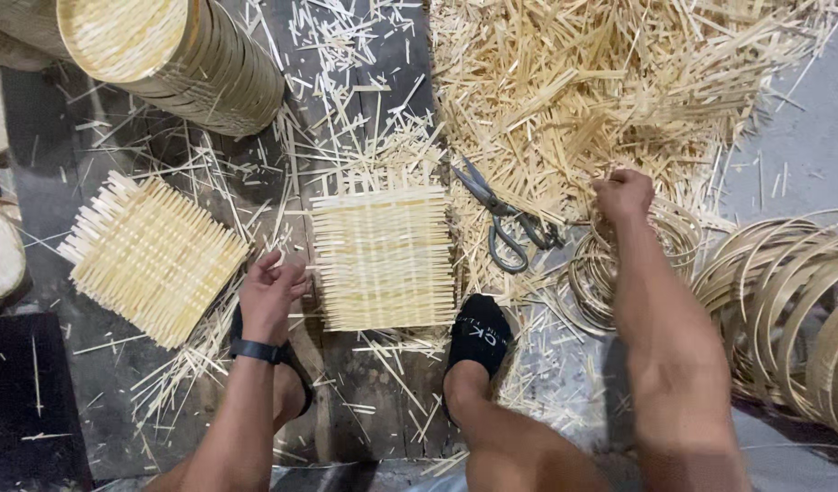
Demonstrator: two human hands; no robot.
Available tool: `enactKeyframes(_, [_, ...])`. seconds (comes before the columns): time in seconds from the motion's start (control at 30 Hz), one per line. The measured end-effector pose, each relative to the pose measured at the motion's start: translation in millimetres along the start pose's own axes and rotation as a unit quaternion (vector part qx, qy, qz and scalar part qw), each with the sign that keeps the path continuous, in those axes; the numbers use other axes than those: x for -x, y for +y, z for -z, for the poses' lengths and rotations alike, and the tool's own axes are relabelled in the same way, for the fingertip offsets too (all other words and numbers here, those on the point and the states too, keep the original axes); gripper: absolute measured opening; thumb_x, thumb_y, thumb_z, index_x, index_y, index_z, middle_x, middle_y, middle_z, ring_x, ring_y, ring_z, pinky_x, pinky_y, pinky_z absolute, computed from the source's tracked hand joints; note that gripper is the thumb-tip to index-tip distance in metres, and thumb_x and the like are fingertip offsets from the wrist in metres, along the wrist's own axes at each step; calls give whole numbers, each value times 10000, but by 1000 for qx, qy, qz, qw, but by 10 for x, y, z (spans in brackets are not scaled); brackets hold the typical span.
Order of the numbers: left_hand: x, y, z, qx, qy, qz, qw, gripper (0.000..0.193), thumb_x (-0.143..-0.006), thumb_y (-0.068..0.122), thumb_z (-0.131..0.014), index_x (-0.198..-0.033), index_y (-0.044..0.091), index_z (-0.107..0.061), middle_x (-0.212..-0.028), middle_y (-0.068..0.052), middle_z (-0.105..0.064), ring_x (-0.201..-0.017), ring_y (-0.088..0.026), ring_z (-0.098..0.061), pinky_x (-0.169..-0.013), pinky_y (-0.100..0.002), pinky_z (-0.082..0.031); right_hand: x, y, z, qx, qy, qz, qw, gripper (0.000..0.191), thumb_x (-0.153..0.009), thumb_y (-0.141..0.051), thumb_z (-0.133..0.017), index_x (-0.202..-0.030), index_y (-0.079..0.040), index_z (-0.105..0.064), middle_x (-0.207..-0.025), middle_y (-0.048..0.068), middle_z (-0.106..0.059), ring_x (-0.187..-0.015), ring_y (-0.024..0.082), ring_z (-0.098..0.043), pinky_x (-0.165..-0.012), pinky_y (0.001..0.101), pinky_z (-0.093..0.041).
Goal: The person sits on the floor of a bamboo workshop assembling round woven baskets. They trim bamboo strips with scissors, fit a woven mat into a bamboo rim, press a wooden block mold into the rim to shape it, and place completed baskets onto a stack.
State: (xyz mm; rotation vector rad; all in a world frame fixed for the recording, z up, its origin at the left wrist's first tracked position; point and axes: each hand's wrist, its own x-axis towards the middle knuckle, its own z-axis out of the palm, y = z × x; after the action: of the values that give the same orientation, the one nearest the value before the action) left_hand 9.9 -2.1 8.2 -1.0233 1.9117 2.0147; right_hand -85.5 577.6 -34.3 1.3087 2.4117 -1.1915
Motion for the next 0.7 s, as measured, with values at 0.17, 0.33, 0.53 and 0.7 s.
enactKeyframes(0.17, [304,492,-211,-113,17,-190,975,513,-924,218,-779,-1329,-15,-568,-1124,-117,-692,-1001,-178,-694,-833,-306,-612,223,-346,382,-69,219,322,919,96,-1054,-144,-715,-991,-90,-763,-951,79,-730,-821,102,-639,-716,275,-556])
enactKeyframes(0.33, [625,1200,-998,-150,-65,-305,938,363,-960,309,-737,-1225,62,-705,-1152,-105,-736,-1028,-183,-714,-878,-319,-625,1230,-1125,1184,53,159,609,775,90,-1068,-11,-741,-1056,-73,-805,-904,61,-715,-861,178,-628,-784,324,-509])
enactKeyframes(0.53, [1271,1776,-1852,-12,-385,39,922,744,-865,813,-314,-848,141,-631,-697,-23,-618,-590,-112,-550,-488,-236,-430,2918,-1817,766,100,-91,751,646,56,-869,-117,-797,-920,-112,-773,-880,46,-637,-787,181,-616,-564,291,-536])
enactKeyframes(0.7, [1668,1665,-1666,82,-344,96,930,724,-895,861,-324,-563,219,-334,-497,93,-304,-388,-69,-268,-380,-285,-146,3441,-1987,667,159,-56,762,625,114,-827,-126,-816,-928,-91,-776,-760,50,-541,-730,210,-576,-556,357,-486])
